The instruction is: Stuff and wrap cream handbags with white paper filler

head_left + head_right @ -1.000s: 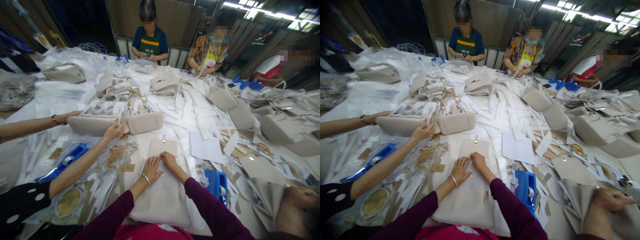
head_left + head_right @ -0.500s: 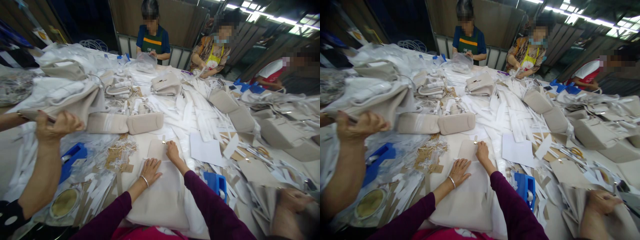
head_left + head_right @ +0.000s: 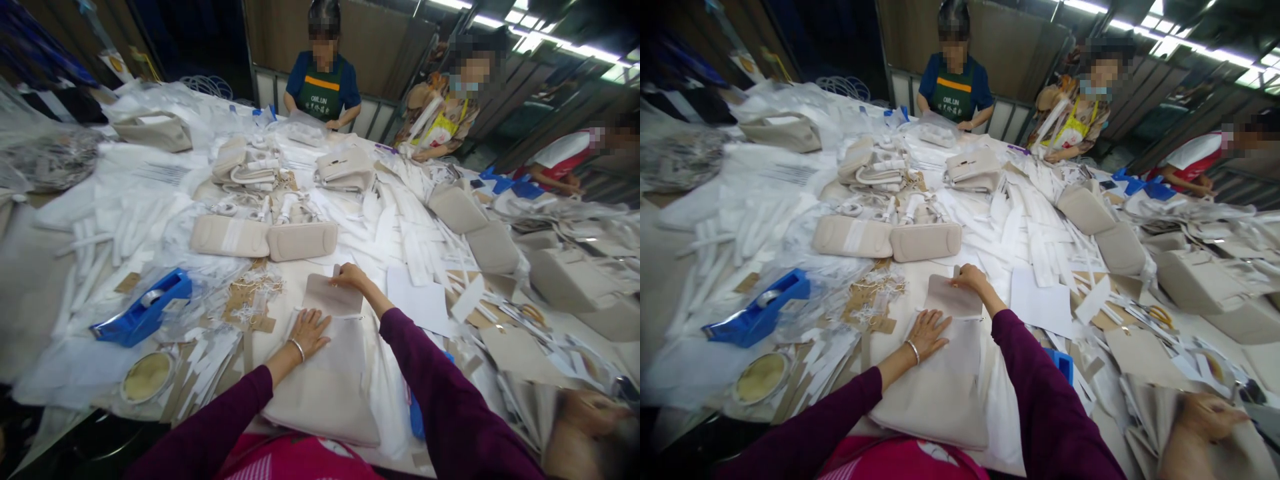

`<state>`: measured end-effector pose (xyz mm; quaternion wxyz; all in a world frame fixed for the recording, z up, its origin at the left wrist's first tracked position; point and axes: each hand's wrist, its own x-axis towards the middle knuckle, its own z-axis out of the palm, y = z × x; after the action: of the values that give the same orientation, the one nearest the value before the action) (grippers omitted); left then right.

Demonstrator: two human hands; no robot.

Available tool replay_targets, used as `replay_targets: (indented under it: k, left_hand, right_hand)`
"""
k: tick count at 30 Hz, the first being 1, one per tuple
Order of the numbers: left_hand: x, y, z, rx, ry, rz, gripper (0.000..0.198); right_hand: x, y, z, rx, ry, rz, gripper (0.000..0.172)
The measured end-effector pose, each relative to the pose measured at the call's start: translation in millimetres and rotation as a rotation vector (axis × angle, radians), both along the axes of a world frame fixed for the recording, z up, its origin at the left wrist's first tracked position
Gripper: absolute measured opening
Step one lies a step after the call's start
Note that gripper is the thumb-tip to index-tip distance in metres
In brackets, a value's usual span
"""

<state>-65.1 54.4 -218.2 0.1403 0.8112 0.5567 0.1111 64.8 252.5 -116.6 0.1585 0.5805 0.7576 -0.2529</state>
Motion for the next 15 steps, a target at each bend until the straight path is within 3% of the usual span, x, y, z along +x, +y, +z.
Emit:
replay_targets:
  k: [3, 7, 11, 15]
  left_hand:
    - [-0.9, -0.7, -0.1, 0.000, -0.014, 0.006, 0.056]
    - [0.4, -3.0, -0.7, -0.016, -0.020, 0.011, 0.050]
    - [-0.3, -8.2, 2.9, -0.042, -0.021, 0.005, 0.041]
    - [-11.4, -17.1, 8.2, -0.063, -0.078, -0.026, 0.039]
  right_hand:
    - [-2.3, -38.1, 17.1, 0.077, 0.058, 0.197, 0.037]
    - [-0.5, -113.5, 9.0, 0.185, 0.115, 0.367, 0.024]
    - [12.7, -168.7, -17.7, 0.235, 0.243, 0.342, 0.016]
    - [30.1, -189.5, -38.0, 0.226, 0.462, 0.279, 0.012]
